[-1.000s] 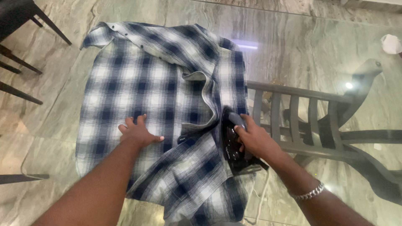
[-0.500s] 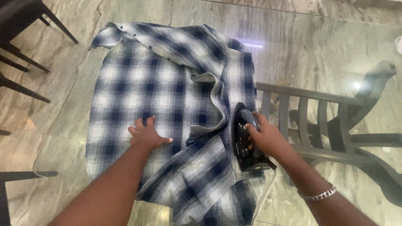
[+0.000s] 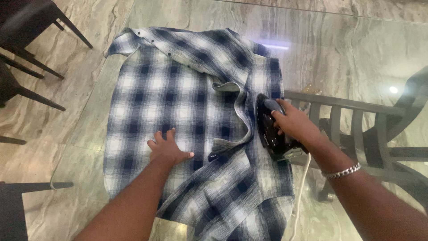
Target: The person irons a blue and white checkered shirt on a glass dining table. They repeatedly smooth the fabric with their hands and use a black electric iron to press different sections of the shirt, including the body and sleeves.
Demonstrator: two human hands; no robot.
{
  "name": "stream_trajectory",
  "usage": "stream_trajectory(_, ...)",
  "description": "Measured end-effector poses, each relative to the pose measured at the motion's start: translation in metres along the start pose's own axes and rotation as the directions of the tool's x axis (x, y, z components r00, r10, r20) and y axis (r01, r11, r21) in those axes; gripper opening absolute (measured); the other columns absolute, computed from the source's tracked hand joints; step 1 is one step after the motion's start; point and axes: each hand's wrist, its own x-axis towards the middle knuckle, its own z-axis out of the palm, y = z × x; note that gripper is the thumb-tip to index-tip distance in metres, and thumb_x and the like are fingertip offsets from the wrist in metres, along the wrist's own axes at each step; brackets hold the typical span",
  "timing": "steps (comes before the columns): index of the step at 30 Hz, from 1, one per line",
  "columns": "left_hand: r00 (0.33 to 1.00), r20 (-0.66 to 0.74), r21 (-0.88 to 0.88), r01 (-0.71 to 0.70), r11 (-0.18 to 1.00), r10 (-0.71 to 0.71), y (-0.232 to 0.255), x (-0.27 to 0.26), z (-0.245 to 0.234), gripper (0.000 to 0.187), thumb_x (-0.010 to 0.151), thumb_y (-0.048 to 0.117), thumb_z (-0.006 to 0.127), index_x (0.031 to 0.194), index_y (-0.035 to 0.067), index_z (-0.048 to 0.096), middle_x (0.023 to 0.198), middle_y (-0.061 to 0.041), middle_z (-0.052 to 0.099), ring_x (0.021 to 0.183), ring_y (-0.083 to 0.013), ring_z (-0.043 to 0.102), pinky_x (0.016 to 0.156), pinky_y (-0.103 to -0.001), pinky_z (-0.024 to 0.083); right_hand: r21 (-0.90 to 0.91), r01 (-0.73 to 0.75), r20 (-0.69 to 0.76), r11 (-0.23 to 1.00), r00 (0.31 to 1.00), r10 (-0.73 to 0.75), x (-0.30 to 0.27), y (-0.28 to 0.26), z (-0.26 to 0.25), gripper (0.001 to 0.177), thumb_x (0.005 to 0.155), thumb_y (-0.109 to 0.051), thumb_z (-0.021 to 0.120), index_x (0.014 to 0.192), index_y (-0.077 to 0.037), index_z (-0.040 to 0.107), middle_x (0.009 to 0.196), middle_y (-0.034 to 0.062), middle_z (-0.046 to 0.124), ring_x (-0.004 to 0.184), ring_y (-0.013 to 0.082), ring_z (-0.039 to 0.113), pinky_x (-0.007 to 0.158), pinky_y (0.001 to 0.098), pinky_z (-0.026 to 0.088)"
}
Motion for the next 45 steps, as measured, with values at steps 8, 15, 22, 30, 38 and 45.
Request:
stream_trajectory(8, 1.000, -0.013, -0.018, -0.014, 1.000, 0.014, -0.001, -0.002, -0.001, 0.119, 0.073, 0.063, 0.087, 0.164, 0.034, 0.015, 0.170, -0.011, 0.004, 0.150, -0.0385, 0.018, 0.108, -0.051, 0.053, -0.197, 0.094, -0.067, 0.976, 0.992, -0.109, 0.024, -0.010, -0.014, 0.063, 0.098, -0.037, 0.048, 0.160, -0.026, 0.041, 0.113, 0.0267, 0.072, 0.088, 0.0368, 0.072, 0.086, 0.0475, 0.057)
stream_trajectory(15, 1.000, -0.009, -0.019, -0.013, 1.000, 0.012, 0.000, -0.007, -0.003, 0.118, 0.074, 0.063, 0.086, 0.164, 0.034, 0.015, 0.169, -0.011, 0.005, 0.150, -0.0377, 0.018, 0.109, -0.051, 0.053, -0.202, -0.042, -0.048, 0.979, 0.998, 0.033, -0.007, -0.008, -0.011, 0.064, 0.096, -0.038, 0.047, 0.159, -0.033, 0.038, 0.124, 0.0266, 0.069, 0.109, 0.0442, 0.070, 0.097, 0.0519, 0.054)
stream_trajectory(22, 0.999, -0.018, -0.013, -0.040, 0.999, 0.040, -0.001, -0.006, -0.004, 0.120, 0.074, 0.062, 0.087, 0.164, 0.031, 0.014, 0.168, -0.013, 0.005, 0.149, -0.0407, 0.018, 0.110, -0.053, 0.050, -0.286, 0.039, -0.094, 0.957, 0.993, -0.068, 0.039, -0.016, -0.013, 0.062, 0.097, -0.041, 0.048, 0.158, -0.032, 0.042, 0.138, 0.0250, 0.062, 0.125, 0.0463, 0.059, 0.107, 0.0515, 0.045)
stream_trajectory(30, 1.000, 0.017, -0.027, -0.022, 0.999, 0.022, 0.001, -0.013, -0.011, 0.118, 0.076, 0.061, 0.086, 0.164, 0.030, 0.013, 0.169, -0.012, 0.004, 0.153, -0.0410, 0.013, 0.108, -0.056, 0.052, -0.261, 0.107, -0.075, 0.959, 0.989, -0.131, 0.075, -0.036, -0.024, 0.062, 0.098, -0.040, 0.046, 0.159, -0.028, 0.040, 0.137, 0.0270, 0.061, 0.121, 0.0451, 0.063, 0.105, 0.0508, 0.049)
stream_trajectory(38, 0.999, 0.037, -0.046, 0.000, 0.999, 0.002, 0.004, -0.016, -0.015, 0.118, 0.075, 0.060, 0.085, 0.164, 0.033, 0.012, 0.170, -0.011, 0.003, 0.153, -0.0384, 0.014, 0.106, -0.054, 0.055, -0.186, -0.032, -0.050, 0.982, 0.998, 0.023, 0.041, -0.031, -0.022, 0.061, 0.100, -0.038, 0.046, 0.160, -0.033, 0.039, 0.132, 0.0265, 0.065, 0.116, 0.0430, 0.067, 0.099, 0.0513, 0.055)
stream_trajectory(45, 0.999, 0.040, -0.033, -0.015, 0.999, 0.016, 0.001, -0.013, -0.012, 0.118, 0.076, 0.060, 0.085, 0.163, 0.031, 0.012, 0.169, -0.012, 0.003, 0.154, -0.0410, 0.009, 0.109, -0.058, 0.052, -0.131, 0.068, -0.099, 0.989, 0.992, -0.081, 0.067, -0.030, -0.022, 0.061, 0.100, -0.034, 0.048, 0.160, -0.022, 0.043, 0.115, 0.0285, 0.071, 0.097, 0.0408, 0.069, 0.083, 0.0501, 0.056)
